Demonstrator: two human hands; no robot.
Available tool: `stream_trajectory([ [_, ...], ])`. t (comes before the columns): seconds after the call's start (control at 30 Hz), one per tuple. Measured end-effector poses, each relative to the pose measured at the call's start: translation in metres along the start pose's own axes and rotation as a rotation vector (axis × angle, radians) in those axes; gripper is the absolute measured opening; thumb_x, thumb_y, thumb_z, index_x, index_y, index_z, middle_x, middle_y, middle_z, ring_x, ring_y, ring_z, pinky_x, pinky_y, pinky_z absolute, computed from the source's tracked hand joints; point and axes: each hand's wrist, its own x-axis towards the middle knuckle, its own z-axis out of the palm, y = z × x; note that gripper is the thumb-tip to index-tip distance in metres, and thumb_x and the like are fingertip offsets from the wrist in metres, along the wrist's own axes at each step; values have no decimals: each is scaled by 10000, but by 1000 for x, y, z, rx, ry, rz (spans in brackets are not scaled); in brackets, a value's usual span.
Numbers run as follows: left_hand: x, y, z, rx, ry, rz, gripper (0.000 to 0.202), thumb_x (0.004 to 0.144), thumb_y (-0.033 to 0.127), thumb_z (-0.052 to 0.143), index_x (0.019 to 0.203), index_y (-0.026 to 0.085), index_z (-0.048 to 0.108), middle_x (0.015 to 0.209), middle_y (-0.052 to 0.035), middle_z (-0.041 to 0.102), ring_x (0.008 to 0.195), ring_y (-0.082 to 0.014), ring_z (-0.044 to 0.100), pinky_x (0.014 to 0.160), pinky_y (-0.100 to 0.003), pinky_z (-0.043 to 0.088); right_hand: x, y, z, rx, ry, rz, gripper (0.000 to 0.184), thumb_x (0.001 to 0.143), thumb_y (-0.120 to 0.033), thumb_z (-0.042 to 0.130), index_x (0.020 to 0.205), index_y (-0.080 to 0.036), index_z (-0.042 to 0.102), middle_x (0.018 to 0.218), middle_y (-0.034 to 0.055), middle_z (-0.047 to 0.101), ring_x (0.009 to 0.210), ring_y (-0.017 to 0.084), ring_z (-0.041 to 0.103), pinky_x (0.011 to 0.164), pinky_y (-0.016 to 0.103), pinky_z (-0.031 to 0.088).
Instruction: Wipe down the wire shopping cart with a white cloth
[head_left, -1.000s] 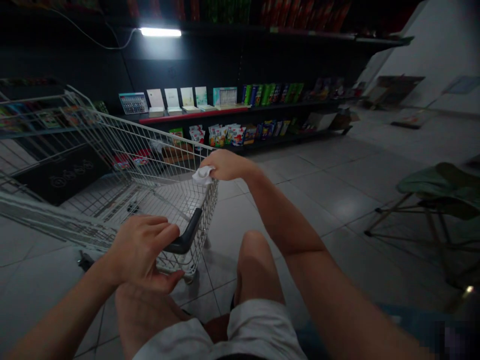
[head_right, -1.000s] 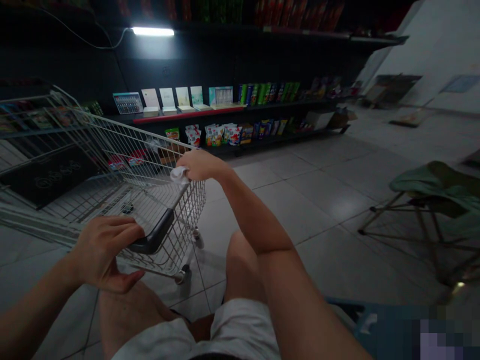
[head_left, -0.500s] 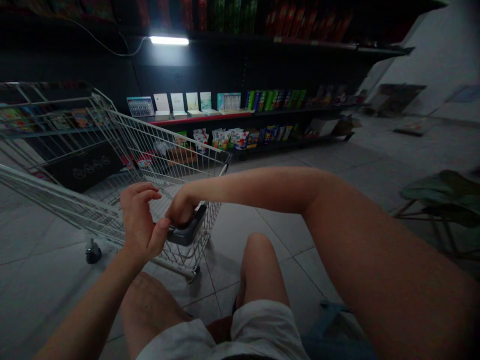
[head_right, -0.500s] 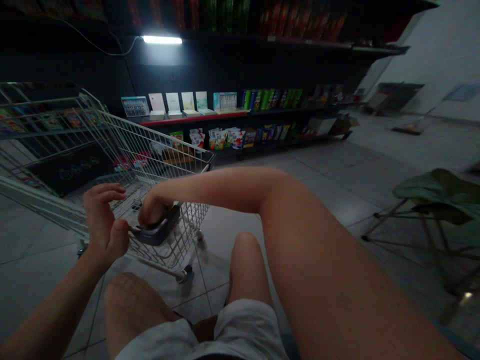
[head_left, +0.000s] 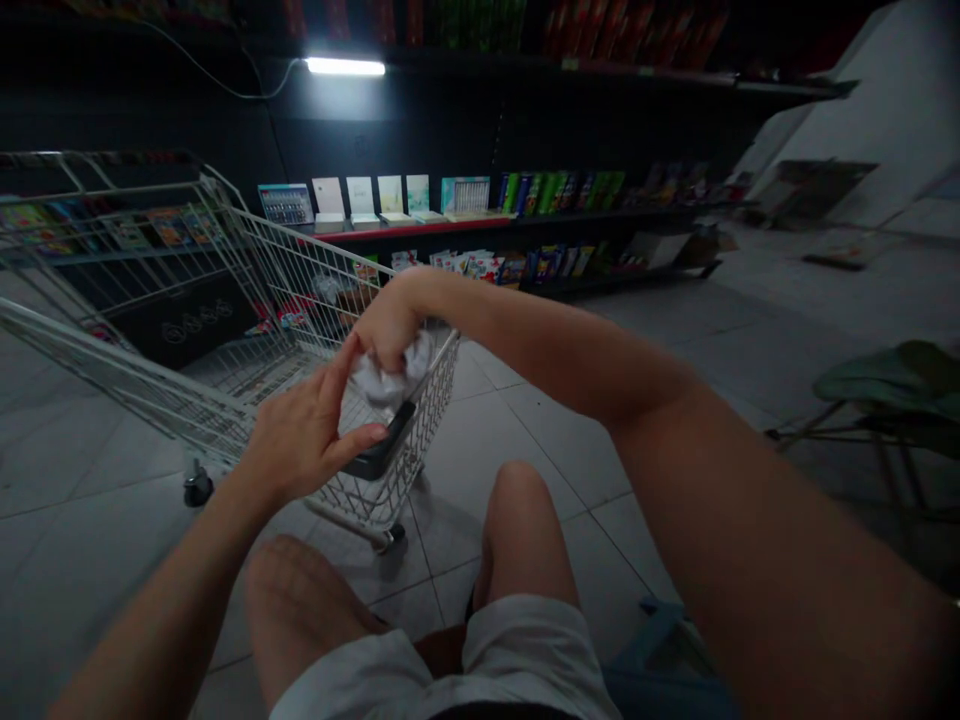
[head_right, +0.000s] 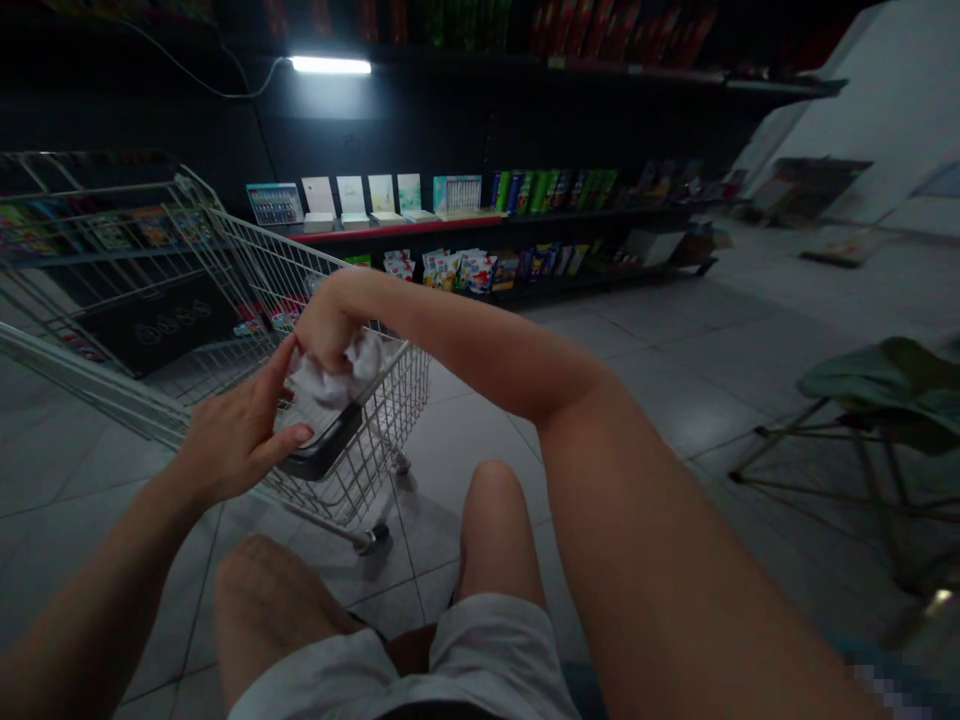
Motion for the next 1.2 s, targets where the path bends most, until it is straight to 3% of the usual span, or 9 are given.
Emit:
stream_trajectory([
  [0.1,7,-8,-12,29,-225,-40,907,848,782,250,1520,180,340,1254,-148,678,1057,-324,659,768,-380,463,-3,-5,-99,-93,-344,-45,151,823,-168,593,793,-73,707,702,-75,581,744,42,577,783,233,453],
  [0.2,18,-4,-19,13,-446,-40,821,844,782,303,1389,214,533,1133,-113,734,985,-302,688,731,-359,465,-38,-20,-124,-195,-175,-3,217,806,-85,585,972,-108,722,850,-30,648,834,84,575,853,275,435],
  [0.4,41,44,-9,246,-484,47,501,962,499,329,1170,107,562,957,-170,735,863,-328,700,638,-376,428,-116,-19,-21,-249,288,46,410,826,-56,547,1172,-223,689,1162,61,660,1075,222,469,959,390,415],
  [0.6,49,47,-1,303,-482,-7,353,989,355,253,1044,156,540,834,-113,707,766,-270,680,605,-344,370,-103,48,-28,-187,485,289,439,823,-30,500,1195,-182,677,1185,92,664,1051,243,501,960,423,420],
  [0.7,49,40,-1,306,-497,0,311,973,317,256,1007,172,529,833,-105,700,741,-249,661,607,-341,354,-107,26,-7,-157,612,266,403,839,-81,503,1192,-184,668,1201,97,651,1067,247,519,964,426,427],
  [0.8,49,38,-1,294,-499,-6,219,923,288,340,986,172,515,851,-109,697,747,-240,654,620,-340,355,-121,-12,26,-132,652,-46,363,873,-180,526,1214,-205,647,1277,91,600,1160,237,504,991,402,435],
  [0.9,47,36,-4,292,-502,-12,186,897,301,371,956,180,500,814,-99,680,729,-235,640,622,-336,352,-124,-5,39,-146,695,-211,325,893,-226,524,1195,-240,645,1286,77,579,1179,223,502,1005,392,443],
  [1.07,43,32,-7,266,-525,-10,167,888,327,355,906,204,466,771,-75,646,699,-224,612,606,-327,332,-112,35,64,-70,1076,271,421,891,-177,421,1283,-200,572,1250,126,542,1135,236,509,969,418,477],
  [1.2,42,27,-6,227,-511,-13,174,886,344,330,900,210,440,759,-72,624,691,-224,594,608,-327,325,-137,-4,126,19,1001,184,356,889,-210,475,1207,-226,634,1267,113,508,1166,233,500,979,406,471],
])
